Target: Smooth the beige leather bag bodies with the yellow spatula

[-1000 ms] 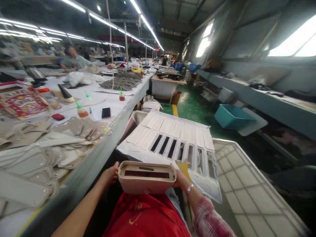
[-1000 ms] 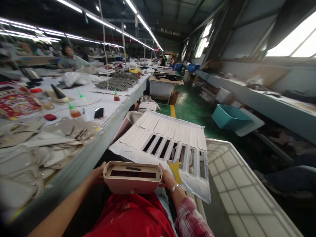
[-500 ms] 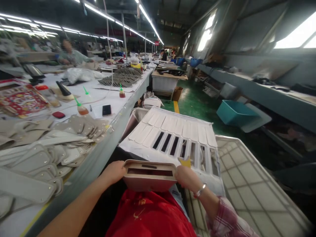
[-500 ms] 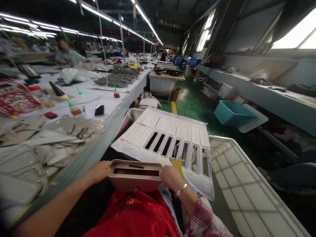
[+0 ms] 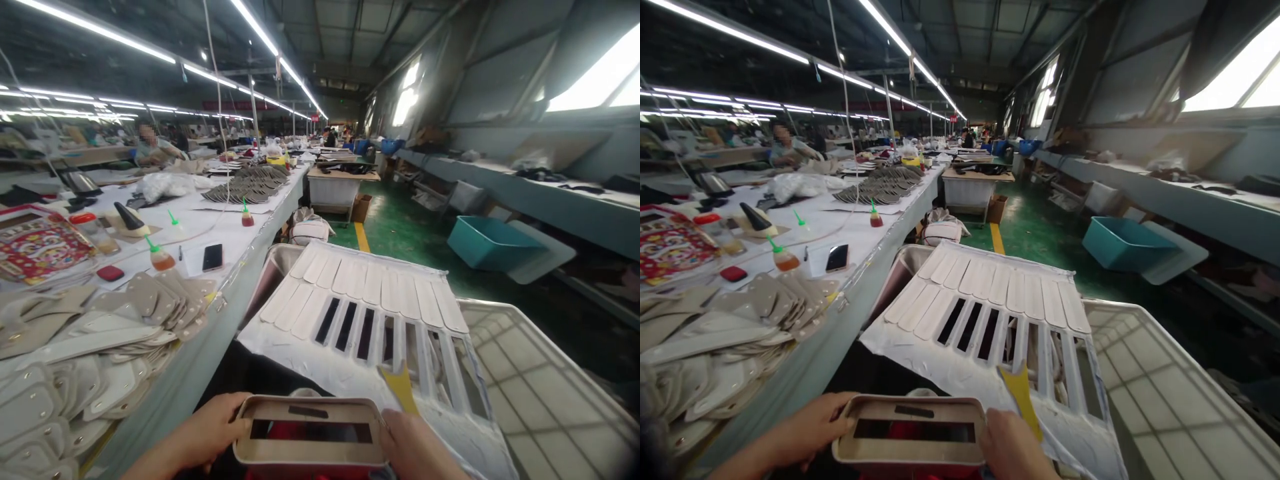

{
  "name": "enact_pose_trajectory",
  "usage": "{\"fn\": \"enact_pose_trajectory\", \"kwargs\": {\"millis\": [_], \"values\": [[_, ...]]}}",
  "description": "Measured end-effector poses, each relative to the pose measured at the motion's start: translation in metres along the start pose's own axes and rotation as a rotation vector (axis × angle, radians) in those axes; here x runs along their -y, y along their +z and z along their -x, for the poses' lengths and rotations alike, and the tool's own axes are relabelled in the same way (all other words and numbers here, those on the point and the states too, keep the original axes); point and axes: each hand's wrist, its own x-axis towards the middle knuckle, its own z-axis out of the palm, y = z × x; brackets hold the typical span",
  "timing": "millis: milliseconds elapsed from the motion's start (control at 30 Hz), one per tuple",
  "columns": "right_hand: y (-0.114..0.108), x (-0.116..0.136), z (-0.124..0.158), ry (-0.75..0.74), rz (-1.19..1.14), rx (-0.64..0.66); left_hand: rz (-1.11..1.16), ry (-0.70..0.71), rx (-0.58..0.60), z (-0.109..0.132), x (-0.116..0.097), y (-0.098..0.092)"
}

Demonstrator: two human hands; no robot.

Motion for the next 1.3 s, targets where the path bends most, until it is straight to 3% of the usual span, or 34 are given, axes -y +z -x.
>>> {"fn": "enact_pose_trajectory", "kwargs": {"millis": [67,133,167,267,333,433,533,733,867,967,1100,1300], "values": [[-0.001,-0.014,-0.012,0.092,-0.258,0.172,0.201,-0.061,0.055,-0.022,0.005,-0.02],[0.001,-0.032,-0.033,0.168,-0.493,0.252,0.263,-0.047,-0.181,-0.064,0.011,-0.039],[0.005,-0.041,-0.046,0.188,-0.542,0.212,0.237,-0.087,-0.329,-0.091,0.015,-0.047],[0.028,-0.064,-0.083,0.137,-0.352,-0.037,0.148,-0.19,-0.455,-0.178,0.025,-0.062],[0.048,-0.071,-0.1,0.027,-0.158,-0.127,0.048,-0.238,-0.491,-0.229,0.032,-0.066],[0.076,-0.073,-0.117,-0.089,0.03,-0.133,-0.114,-0.263,-0.531,-0.284,0.04,-0.067],[0.094,-0.073,-0.133,-0.189,0.112,-0.058,-0.232,-0.282,-0.559,-0.315,0.046,-0.066],[0.117,-0.105,-0.16,-0.379,0.164,0.043,-0.293,-0.369,-0.589,-0.343,0.058,-0.066],[0.129,-0.123,-0.165,-0.519,0.228,-0.061,-0.233,-0.337,-0.523,-0.348,0.063,-0.074],[0.131,-0.121,-0.162,-0.488,0.262,-0.125,-0.135,-0.284,-0.456,-0.346,0.066,-0.075],[0.126,-0.11,-0.154,-0.356,0.176,-0.002,0.073,-0.218,-0.371,-0.337,0.074,-0.071],[0.125,-0.107,-0.149,-0.269,0.08,0.045,0.401,-0.16,-0.32,-0.325,0.084,-0.067]]}}
